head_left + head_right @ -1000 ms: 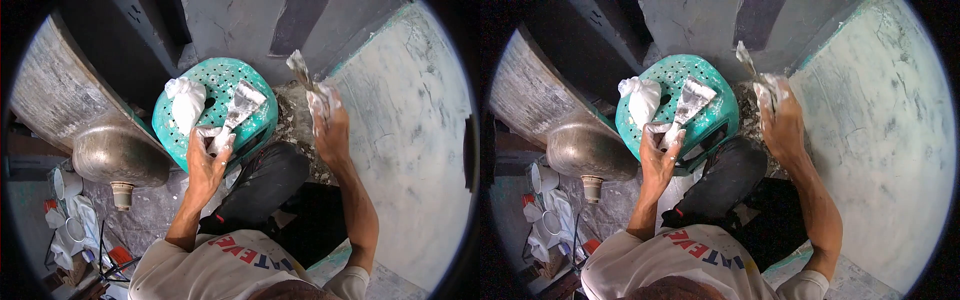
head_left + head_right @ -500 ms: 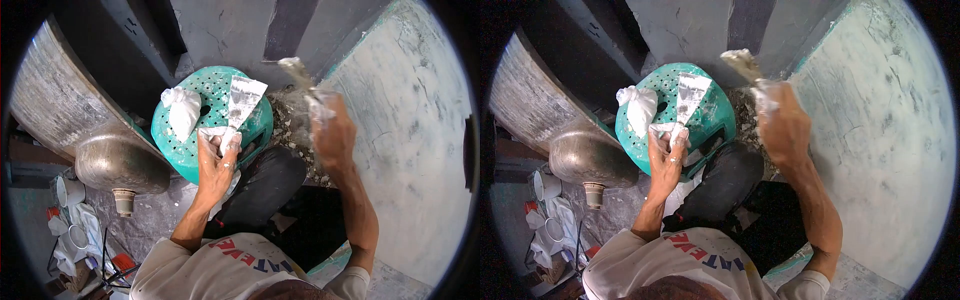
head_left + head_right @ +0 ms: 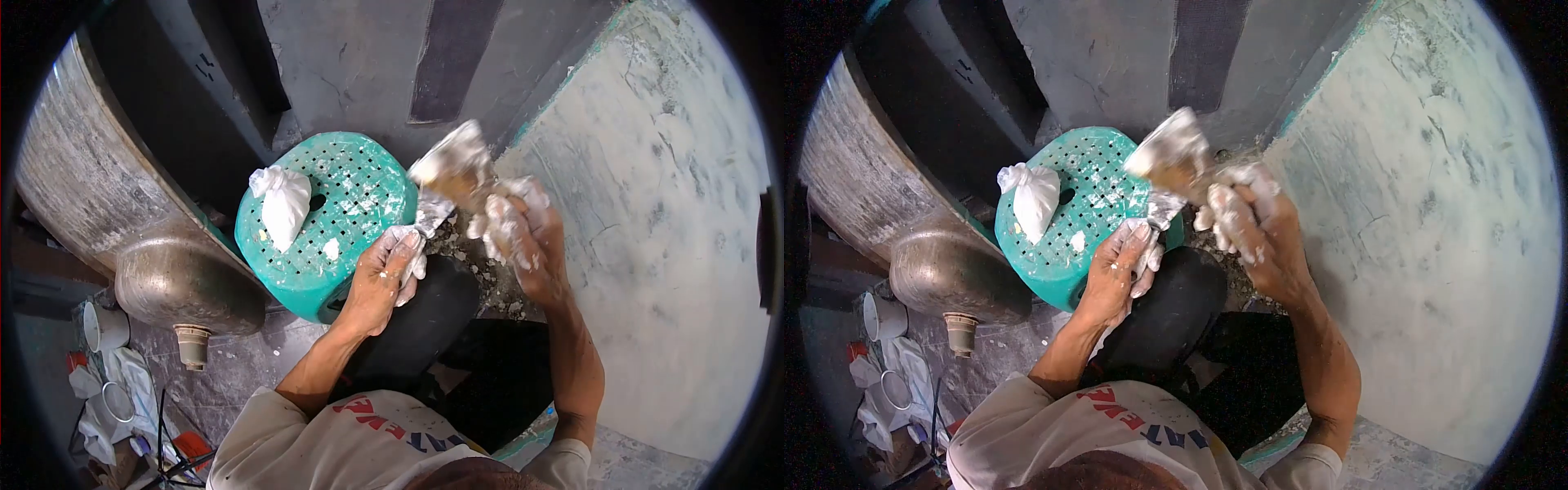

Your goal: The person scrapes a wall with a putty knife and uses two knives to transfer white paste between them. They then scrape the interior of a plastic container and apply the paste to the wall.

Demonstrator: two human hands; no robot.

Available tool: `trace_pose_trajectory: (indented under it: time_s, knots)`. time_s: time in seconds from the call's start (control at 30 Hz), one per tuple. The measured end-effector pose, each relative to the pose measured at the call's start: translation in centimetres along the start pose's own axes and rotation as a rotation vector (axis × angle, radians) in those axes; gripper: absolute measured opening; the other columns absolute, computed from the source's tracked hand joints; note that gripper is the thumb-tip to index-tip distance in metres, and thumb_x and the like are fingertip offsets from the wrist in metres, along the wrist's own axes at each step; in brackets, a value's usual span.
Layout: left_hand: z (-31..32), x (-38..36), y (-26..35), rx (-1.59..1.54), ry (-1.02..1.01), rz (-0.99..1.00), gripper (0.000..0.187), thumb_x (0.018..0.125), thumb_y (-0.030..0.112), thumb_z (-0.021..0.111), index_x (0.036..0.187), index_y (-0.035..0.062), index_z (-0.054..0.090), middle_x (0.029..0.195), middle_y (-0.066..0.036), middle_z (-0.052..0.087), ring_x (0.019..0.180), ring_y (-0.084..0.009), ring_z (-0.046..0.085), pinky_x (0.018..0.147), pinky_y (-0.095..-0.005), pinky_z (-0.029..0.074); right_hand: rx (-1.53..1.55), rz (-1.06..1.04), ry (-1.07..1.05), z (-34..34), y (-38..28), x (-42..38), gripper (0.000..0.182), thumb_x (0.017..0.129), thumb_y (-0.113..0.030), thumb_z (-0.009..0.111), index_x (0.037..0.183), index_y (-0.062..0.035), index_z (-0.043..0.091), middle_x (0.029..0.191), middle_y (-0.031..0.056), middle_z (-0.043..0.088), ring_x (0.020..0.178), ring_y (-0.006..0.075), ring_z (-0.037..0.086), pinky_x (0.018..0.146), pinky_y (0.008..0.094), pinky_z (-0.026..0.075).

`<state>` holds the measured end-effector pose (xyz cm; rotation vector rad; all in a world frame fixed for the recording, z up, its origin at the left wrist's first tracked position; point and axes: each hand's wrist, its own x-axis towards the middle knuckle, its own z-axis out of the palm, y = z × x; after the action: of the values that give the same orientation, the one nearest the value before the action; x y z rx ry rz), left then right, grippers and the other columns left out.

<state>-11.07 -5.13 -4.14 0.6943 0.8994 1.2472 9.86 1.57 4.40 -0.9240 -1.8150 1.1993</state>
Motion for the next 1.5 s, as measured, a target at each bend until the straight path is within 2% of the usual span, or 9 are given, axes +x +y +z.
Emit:
trace_pose_trajectory:
  time_s: [0.1, 0.4, 0.43, 0.6, 0.7, 0.93, 1.13, 1.33, 1.5]
  knots:
    - [0.0, -0.1, -0.1, 0.025, -0.038, 0.01, 0.025, 0.113, 0.028, 0.053, 0.116, 0.0045, 0.061, 0.084, -0.004, 0.062, 0.056, -0.006, 0.043, 0.047, -0.0223, 0.032, 0.202, 0.204, 0.292, 0.0, -0.3, 0.5, 0.029, 0.112, -0.029, 0.051, 0.12, -0.0013, 0.055, 0.079, 0.0069, 0.063, 0.055, 0.0082, 0.05, 0.045, 0.0248, 0.039]
    - [1.1, 1.3, -3.4, 0.532, 0.0, 0.497, 0.023, 0.11, 0.015, 0.056, 0.128, 0.0024, 0.05, 0.1, -0.006, 0.062, 0.079, -0.009, 0.051, 0.069, -0.0258, 0.044, 0.655, 0.319, 0.32, 1.7, -0.5, 0.6, 0.023, 0.111, -0.031, 0.054, 0.11, -0.0079, 0.053, 0.07, 0.0056, 0.058, 0.049, 0.0109, 0.049, 0.042, 0.0256, 0.039]
    - [1.7, 1.0, -3.0, 0.487, 0.014, 0.435, 0.027, 0.106, 0.011, 0.062, 0.129, -0.0016, 0.056, 0.099, -0.01, 0.059, 0.086, -0.0173, 0.055, 0.081, -0.0339, 0.048, 0.652, 0.324, 0.315, 1.9, -0.5, 0.7, 0.023, 0.111, -0.031, 0.054, 0.11, -0.008, 0.053, 0.07, 0.0058, 0.058, 0.049, 0.0107, 0.049, 0.042, 0.0256, 0.038]
    - [2.5, 2.2, -3.4, 0.452, 0.049, 0.478, 0.025, 0.107, 0.011, 0.061, 0.128, -0.0012, 0.055, 0.094, -0.008, 0.056, 0.084, -0.0147, 0.052, 0.078, -0.0322, 0.047, 0.686, 0.273, 0.279, 2.7, -0.2, 0.5, 0.02, 0.112, -0.027, 0.052, 0.109, -0.007, 0.052, 0.071, 0.0063, 0.058, 0.05, 0.0099, 0.049, 0.042, 0.0247, 0.038]
    - [1.8, 3.5, -3.1, 0.468, 0.077, 0.592, 0.021, 0.111, 0.015, 0.054, 0.127, 0.003, 0.05, 0.092, -0.002, 0.054, 0.074, -0.0076, 0.048, 0.063, -0.025, 0.041, 0.664, 0.292, 0.207, 2.8, -0.4, 0.1, 0.02, 0.112, -0.025, 0.052, 0.11, -0.0052, 0.051, 0.073, 0.0065, 0.057, 0.051, 0.0094, 0.048, 0.043, 0.0246, 0.038]
    - [0.5, 3.6, -1.7, 0.332, 0.1, 0.57, 0.022, 0.112, 0.018, 0.052, 0.129, 0.0038, 0.049, 0.097, -0.005, 0.059, 0.076, -0.008, 0.049, 0.067, -0.0257, 0.043, 0.516, 0.357, 0.081, 1.5, 0.6, -0.7, 0.02, 0.112, -0.024, 0.053, 0.107, -0.0048, 0.052, 0.068, 0.005, 0.055, 0.049, 0.0081, 0.047, 0.041, 0.0238, 0.035]
    - [1.6, 3.0, -3.0, 0.454, -0.023, 0.595, 0.019, 0.113, 0.016, 0.05, 0.128, 0.0046, 0.047, 0.098, -0.007, 0.06, 0.078, -0.0093, 0.051, 0.067, -0.0262, 0.044, 0.682, 0.15, 0.125, 1.5, -0.9, 0.2, 0.021, 0.112, -0.025, 0.053, 0.104, -0.0063, 0.051, 0.068, 0.0046, 0.055, 0.047, 0.0088, 0.046, 0.04, 0.0241, 0.036]
    - [1.3, 3.6, -1.9, 0.308, 0.076, 0.586, 0.023, 0.113, 0.022, 0.051, 0.128, 0.0047, 0.048, 0.096, -0.006, 0.059, 0.074, -0.0094, 0.051, 0.065, -0.0256, 0.043, 0.472, 0.242, 0.116, 1.1, -0.6, -0.7, 0.02, 0.111, -0.022, 0.055, 0.113, -0.0015, 0.054, 0.077, 0.004, 0.056, 0.058, 0.0075, 0.05, 0.049, 0.0249, 0.041]
    - [1.9, 3.3, -2.2, 0.388, 0.063, 0.642, 0.023, 0.11, 0.013, 0.054, 0.13, 0.0017, 0.049, 0.094, -0.005, 0.058, 0.073, -0.0079, 0.048, 0.064, -0.0252, 0.042, -0.151, -0.152, 0.481, 0.7, 0.5, 0.6, 0.025, 0.109, -0.011, 0.055, 0.129, 0.0031, 0.055, 0.102, 0.011, 0.062, 0.08, 0.0131, 0.06, 0.068, 0.0298, 0.052]
